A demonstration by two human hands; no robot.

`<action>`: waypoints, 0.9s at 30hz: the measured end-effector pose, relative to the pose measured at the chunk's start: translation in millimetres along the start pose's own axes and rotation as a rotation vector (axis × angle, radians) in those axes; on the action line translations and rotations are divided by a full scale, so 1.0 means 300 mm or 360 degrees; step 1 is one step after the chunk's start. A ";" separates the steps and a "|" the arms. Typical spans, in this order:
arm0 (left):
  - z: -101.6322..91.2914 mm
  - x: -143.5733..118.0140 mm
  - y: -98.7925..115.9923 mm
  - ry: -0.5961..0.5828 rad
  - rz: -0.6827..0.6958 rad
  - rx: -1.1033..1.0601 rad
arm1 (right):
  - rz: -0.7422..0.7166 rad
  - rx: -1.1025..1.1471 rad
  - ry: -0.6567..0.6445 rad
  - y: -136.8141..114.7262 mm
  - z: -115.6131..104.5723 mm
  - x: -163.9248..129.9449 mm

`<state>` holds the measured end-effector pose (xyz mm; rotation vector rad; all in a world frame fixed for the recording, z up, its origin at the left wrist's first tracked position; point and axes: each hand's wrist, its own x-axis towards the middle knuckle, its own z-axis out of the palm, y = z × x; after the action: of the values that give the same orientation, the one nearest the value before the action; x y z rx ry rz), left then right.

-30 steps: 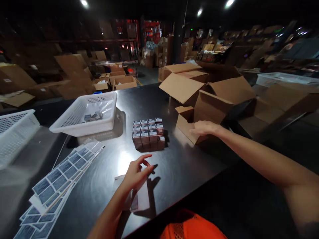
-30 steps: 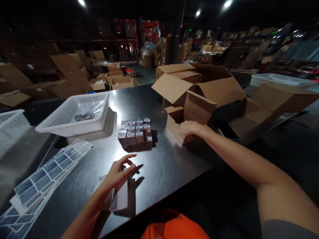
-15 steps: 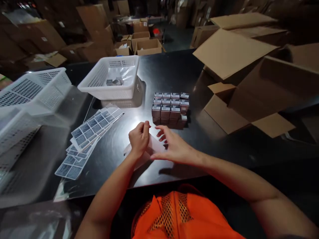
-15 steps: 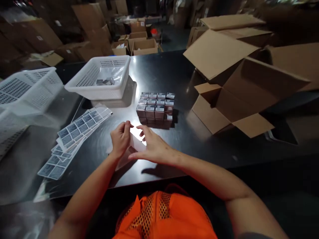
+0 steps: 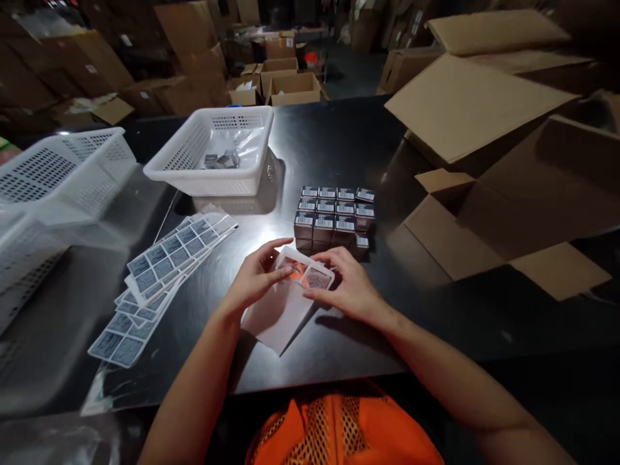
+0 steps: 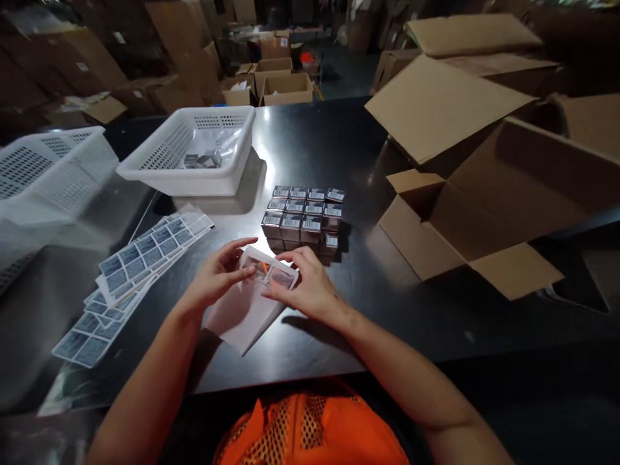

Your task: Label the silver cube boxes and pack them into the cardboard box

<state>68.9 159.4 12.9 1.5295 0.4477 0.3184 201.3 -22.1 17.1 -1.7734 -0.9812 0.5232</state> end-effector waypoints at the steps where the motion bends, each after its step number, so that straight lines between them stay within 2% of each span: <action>1: 0.001 -0.001 0.001 0.0018 -0.0001 0.0038 | -0.0003 -0.0032 0.0016 0.002 0.002 0.001; 6: -0.010 -0.005 0.012 -0.0051 -0.0043 0.0179 | 0.0243 0.0065 -0.0081 0.011 -0.006 0.006; 11: -0.005 -0.007 0.023 -0.0108 -0.0055 0.0377 | 0.0204 0.0019 -0.0322 -0.004 -0.028 -0.003; 13: 0.006 -0.010 0.025 -0.0212 -0.0044 0.0446 | 0.0086 0.0048 -0.0323 -0.005 -0.028 -0.008; 18: 0.032 -0.023 0.020 -0.0391 -0.0019 0.0527 | -0.0336 -0.0020 -0.0055 0.012 -0.003 -0.020; 23: 0.038 -0.025 0.010 -0.0433 -0.0070 0.0325 | -0.0845 -0.0343 0.0193 0.031 0.019 -0.033; 27: 0.048 -0.022 0.018 -0.0391 -0.0131 0.0203 | -0.1028 -0.0667 0.0303 0.034 0.027 -0.048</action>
<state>70.1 143.8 18.7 1.6450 0.3405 0.0364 191.1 -31.1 3.3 -1.6838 -1.5123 -0.2730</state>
